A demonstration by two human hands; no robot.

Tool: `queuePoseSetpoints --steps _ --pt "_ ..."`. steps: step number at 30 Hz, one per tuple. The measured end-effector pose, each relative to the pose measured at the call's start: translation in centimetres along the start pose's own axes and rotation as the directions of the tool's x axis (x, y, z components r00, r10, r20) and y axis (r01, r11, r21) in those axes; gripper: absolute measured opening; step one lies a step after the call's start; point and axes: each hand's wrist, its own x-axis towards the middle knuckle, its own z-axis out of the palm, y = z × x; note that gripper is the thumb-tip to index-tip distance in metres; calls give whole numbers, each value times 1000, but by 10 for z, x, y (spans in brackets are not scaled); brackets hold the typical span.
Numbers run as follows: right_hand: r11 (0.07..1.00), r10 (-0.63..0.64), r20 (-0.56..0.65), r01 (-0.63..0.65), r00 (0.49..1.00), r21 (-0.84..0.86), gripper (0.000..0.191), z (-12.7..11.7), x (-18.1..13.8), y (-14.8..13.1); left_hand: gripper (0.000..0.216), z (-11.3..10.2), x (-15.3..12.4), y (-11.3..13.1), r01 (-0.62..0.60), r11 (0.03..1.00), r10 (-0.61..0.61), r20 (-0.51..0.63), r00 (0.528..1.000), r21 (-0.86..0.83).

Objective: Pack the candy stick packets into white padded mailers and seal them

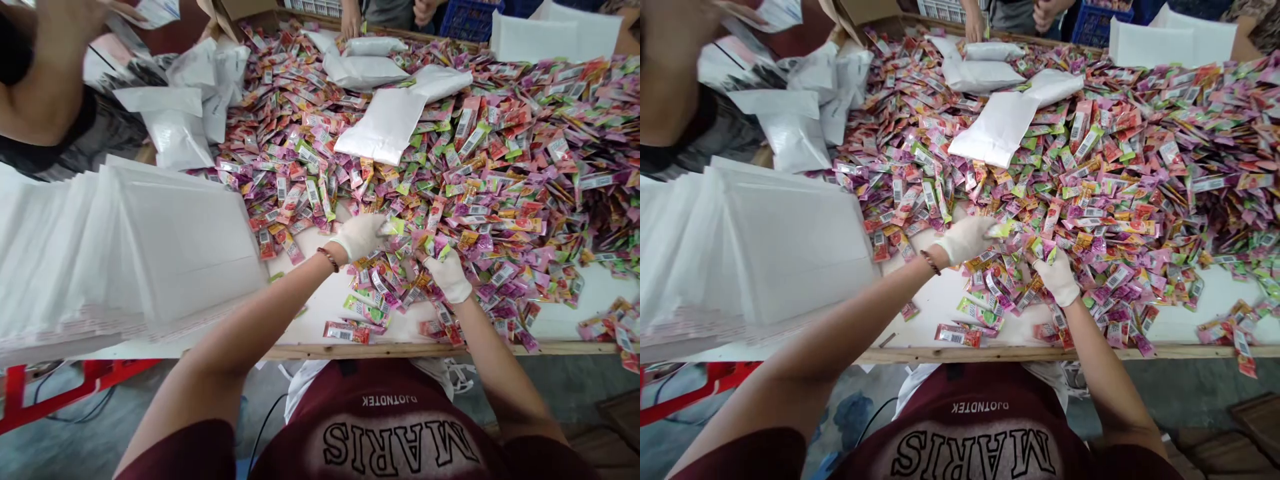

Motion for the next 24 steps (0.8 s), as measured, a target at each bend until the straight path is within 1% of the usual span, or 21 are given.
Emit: queuePoseSetpoints --steps 2,3,5,6,8,9,11,12,14,15,16,17,18,20,22,24 --pt "1000 0 -40 0 999 10 31 5 -2 -5 22 13 13 11 -4 995 -7 111 994 99" --pt "1000 -7 -45 8 999 17 31 6 -3 -8 22 18 18 15 -4 991 -15 140 990 132" --pt "999 -21 -25 22 999 39 37 8 -7 -13 23 21 22 18 0 988 -23 149 989 152" --pt "999 -17 -4 17 1000 52 40 8 -8 -13 23 19 21 16 -5 989 -15 137 990 147" --pt "998 20 26 -22 999 66 43 8 -9 -12 24 8 10 7 -9 993 1 71 997 114" --pt "997 41 30 -43 999 57 42 9 -8 -9 25 1 3 1 2 998 -4 22 1000 70" --pt "998 56 38 -55 998 -7 38 15 -5 -3 27 -13 -14 -15 59 996 -66 -102 993 -68" --pt "996 55 52 -51 997 -75 37 19 -3 -1 26 -18 -23 -23 102 984 -127 -172 977 -143" --pt "955 79 102 -46 992 -293 34 30 -1 1 25 -19 -36 -38 188 949 -259 -283 923 -254" --pt "906 109 130 -45 985 -421 32 35 0 0 25 -15 -39 -44 233 930 -319 -313 894 -283" --pt "840 148 154 -42 977 -540 31 40 0 -2 26 -9 -41 -49 281 913 -371 -316 873 -295" --pt "768 185 175 -31 967 -640 31 44 0 -5 26 -1 -41 -53 332 897 -413 -286 865 -293" --pt "700 214 191 -14 958 -714 33 48 0 -9 28 8 -40 -56 384 882 -448 -230 864 -274" --pt "603 259 213 14 942 -798 39 52 -1 -14 33 26 -34 -60 485 852 -511 -104 854 -198" --pt "541 302 210 14 930 -841 41 51 -1 -16 37 41 -28 -63 533 838 -539 -20 842 -118" --pt "509 348 210 5 914 -861 38 47 -1 -15 32 49 -27 -68 530 845 -530 17 848 -62"
